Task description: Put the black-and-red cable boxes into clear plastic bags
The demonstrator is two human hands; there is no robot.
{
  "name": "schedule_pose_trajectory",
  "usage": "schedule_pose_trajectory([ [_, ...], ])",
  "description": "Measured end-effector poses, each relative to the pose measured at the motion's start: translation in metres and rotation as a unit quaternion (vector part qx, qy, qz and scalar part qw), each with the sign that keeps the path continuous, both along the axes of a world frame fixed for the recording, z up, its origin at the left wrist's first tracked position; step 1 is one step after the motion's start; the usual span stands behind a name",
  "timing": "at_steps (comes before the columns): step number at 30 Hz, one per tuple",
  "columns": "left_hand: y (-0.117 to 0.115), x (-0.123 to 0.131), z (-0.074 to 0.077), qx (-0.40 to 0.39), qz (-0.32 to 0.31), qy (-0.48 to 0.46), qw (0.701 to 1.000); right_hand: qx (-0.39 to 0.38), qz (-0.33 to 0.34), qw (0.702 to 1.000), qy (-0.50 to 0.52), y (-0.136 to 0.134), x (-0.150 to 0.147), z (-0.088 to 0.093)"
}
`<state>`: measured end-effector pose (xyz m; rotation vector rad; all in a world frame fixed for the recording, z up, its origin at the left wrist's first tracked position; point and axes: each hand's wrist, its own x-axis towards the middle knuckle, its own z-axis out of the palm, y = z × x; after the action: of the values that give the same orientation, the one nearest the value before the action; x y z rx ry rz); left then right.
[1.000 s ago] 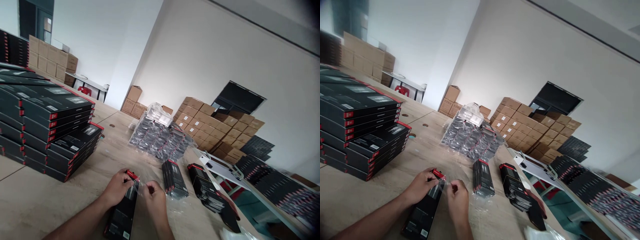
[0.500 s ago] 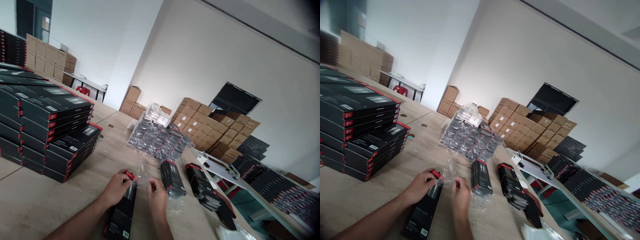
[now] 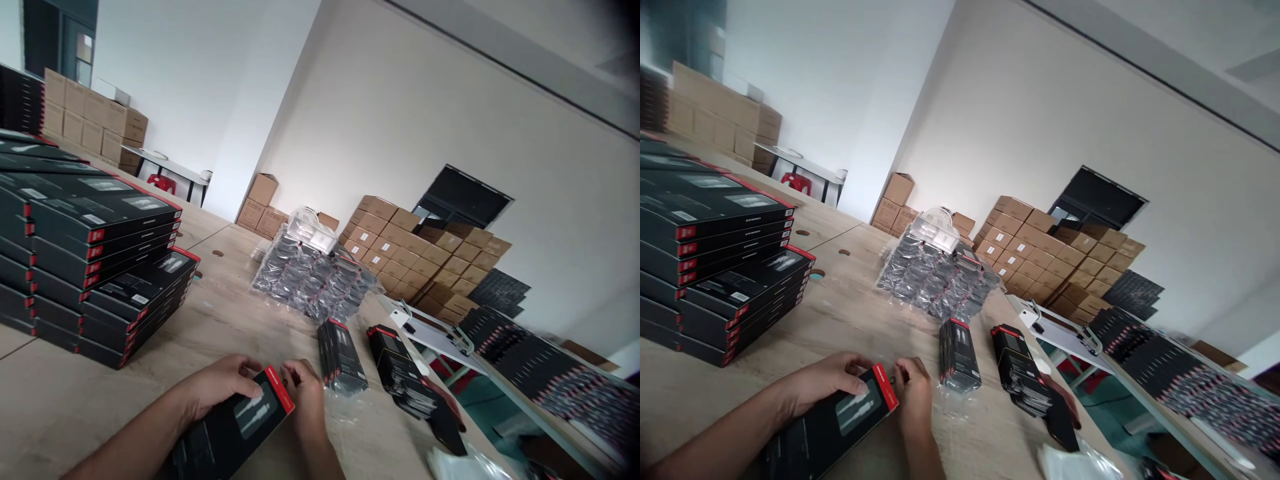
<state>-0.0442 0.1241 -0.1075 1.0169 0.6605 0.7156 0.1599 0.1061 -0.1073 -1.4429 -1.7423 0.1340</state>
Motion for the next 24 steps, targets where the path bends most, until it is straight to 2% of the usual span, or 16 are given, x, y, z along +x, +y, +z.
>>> schedule_pose_trajectory([
  [3, 0.0, 0.003, 0.0, 0.023, -0.015, 0.003, 1.0, -0.015, 0.025, 0.999, 0.013, 0.0, -0.001, -0.002],
  [7, 0.002, 0.001, 0.001, 0.084, -0.012, 0.058, 0.995, -0.018, 0.014, 0.999, 0.038, 0.001, 0.001, -0.005],
  [10, 0.004, 0.003, 0.0, 0.132, 0.026, 0.121, 0.984, -0.021, 0.001, 0.998, 0.051, 0.002, 0.001, -0.005],
  [14, 0.005, 0.008, -0.007, 0.131, 0.106, 0.172, 0.971, -0.026, 0.002, 0.998, 0.053, -0.001, -0.003, -0.001],
  [19, 0.006, 0.01, -0.015, 0.15, 0.13, 0.148, 0.969, -0.023, 0.017, 0.999, 0.023, -0.005, -0.007, 0.006],
  [22, 0.007, 0.009, -0.013, 0.194, 0.162, 0.119, 0.96, -0.012, 0.036, 0.999, -0.03, -0.007, -0.007, 0.01],
  [24, 0.006, 0.008, -0.007, 0.224, 0.157, 0.105, 0.956, -0.007, 0.047, 0.997, -0.053, -0.008, -0.007, 0.011],
])
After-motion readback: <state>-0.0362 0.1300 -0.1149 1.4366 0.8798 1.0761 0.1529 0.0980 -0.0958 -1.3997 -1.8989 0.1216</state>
